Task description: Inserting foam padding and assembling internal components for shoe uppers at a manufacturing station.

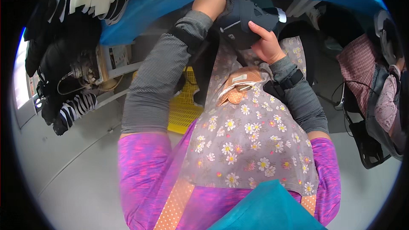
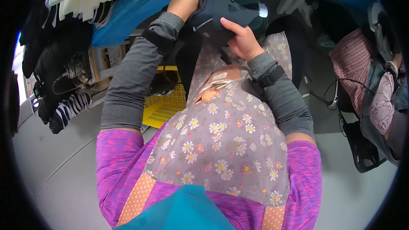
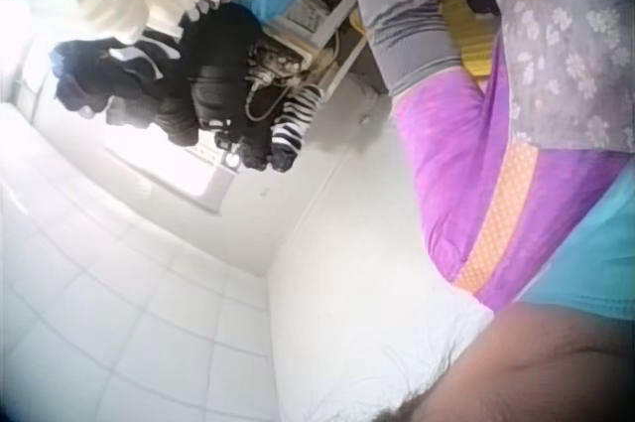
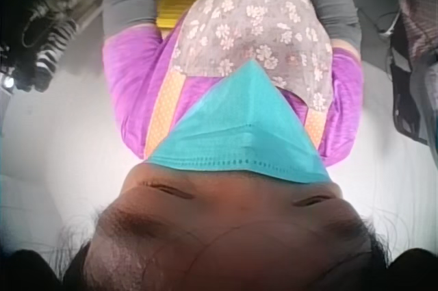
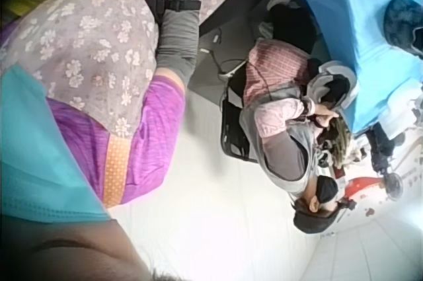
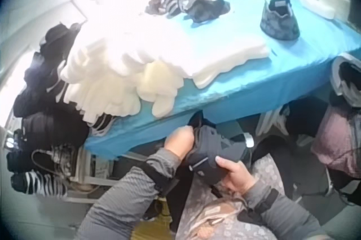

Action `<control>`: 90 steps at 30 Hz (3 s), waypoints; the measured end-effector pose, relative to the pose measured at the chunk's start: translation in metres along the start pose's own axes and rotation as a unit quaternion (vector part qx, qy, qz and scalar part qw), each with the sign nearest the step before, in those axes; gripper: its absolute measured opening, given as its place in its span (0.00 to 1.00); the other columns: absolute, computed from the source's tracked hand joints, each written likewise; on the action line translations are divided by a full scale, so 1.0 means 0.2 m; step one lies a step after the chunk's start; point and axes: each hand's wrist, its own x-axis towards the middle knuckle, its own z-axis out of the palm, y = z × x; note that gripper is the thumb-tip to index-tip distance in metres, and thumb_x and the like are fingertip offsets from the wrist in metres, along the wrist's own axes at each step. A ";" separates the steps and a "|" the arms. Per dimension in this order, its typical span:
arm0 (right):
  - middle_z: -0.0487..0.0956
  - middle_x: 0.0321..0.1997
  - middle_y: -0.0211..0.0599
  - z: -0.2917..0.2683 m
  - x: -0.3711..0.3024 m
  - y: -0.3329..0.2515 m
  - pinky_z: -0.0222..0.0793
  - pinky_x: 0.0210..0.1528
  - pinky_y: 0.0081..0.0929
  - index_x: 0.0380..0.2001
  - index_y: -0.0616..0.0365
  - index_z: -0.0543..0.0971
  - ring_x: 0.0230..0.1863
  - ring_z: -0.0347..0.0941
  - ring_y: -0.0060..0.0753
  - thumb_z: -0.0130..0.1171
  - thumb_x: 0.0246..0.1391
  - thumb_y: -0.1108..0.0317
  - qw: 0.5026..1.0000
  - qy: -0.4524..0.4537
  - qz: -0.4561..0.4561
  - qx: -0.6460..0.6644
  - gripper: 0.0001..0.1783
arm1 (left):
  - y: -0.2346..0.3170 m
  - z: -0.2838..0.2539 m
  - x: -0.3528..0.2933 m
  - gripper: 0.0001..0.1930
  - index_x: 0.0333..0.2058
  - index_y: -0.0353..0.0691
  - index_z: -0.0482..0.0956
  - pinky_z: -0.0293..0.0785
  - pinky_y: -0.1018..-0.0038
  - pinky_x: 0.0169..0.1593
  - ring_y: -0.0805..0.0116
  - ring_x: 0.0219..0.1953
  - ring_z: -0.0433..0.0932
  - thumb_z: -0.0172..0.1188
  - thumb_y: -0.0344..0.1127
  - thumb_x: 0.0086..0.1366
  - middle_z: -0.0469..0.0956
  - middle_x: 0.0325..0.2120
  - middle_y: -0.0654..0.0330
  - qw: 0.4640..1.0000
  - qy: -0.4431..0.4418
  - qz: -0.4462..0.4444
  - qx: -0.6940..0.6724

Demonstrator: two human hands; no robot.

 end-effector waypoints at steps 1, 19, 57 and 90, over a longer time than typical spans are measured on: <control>0.79 0.54 0.36 0.00 0.00 0.00 0.69 0.60 0.34 0.54 0.61 0.76 0.54 0.75 0.33 0.56 0.63 0.66 1.000 0.001 0.010 -0.002 0.18 | -0.01 0.02 0.01 0.13 0.35 0.35 0.82 0.77 0.55 0.44 0.41 0.41 0.80 0.53 0.37 0.64 0.81 0.36 0.44 0.998 0.017 0.057 0.013; 0.80 0.50 0.40 -0.03 0.02 0.01 0.70 0.59 0.36 0.50 0.63 0.77 0.51 0.77 0.37 0.53 0.62 0.64 0.991 0.010 0.061 0.119 0.18 | 0.06 0.00 -0.08 0.22 0.31 0.34 0.83 0.76 0.51 0.41 0.37 0.36 0.79 0.47 0.47 0.69 0.81 0.30 0.41 0.992 0.094 -0.062 -0.064; 0.82 0.47 0.38 -0.15 -0.01 0.02 0.71 0.56 0.29 0.45 0.64 0.81 0.50 0.77 0.31 0.57 0.59 0.70 0.998 -0.024 0.050 0.022 0.14 | 0.10 0.08 -0.11 0.18 0.31 0.35 0.81 0.76 0.52 0.39 0.39 0.35 0.79 0.50 0.45 0.68 0.80 0.29 0.42 0.987 0.101 -0.048 -0.119; 0.83 0.44 0.37 -0.19 0.00 -0.09 0.72 0.54 0.26 0.42 0.63 0.83 0.47 0.78 0.30 0.57 0.57 0.66 0.996 -0.019 0.008 -0.084 0.14 | 0.09 0.14 -0.02 0.15 0.32 0.32 0.79 0.75 0.54 0.38 0.39 0.34 0.78 0.52 0.39 0.66 0.79 0.28 0.40 0.980 0.110 -0.005 -0.169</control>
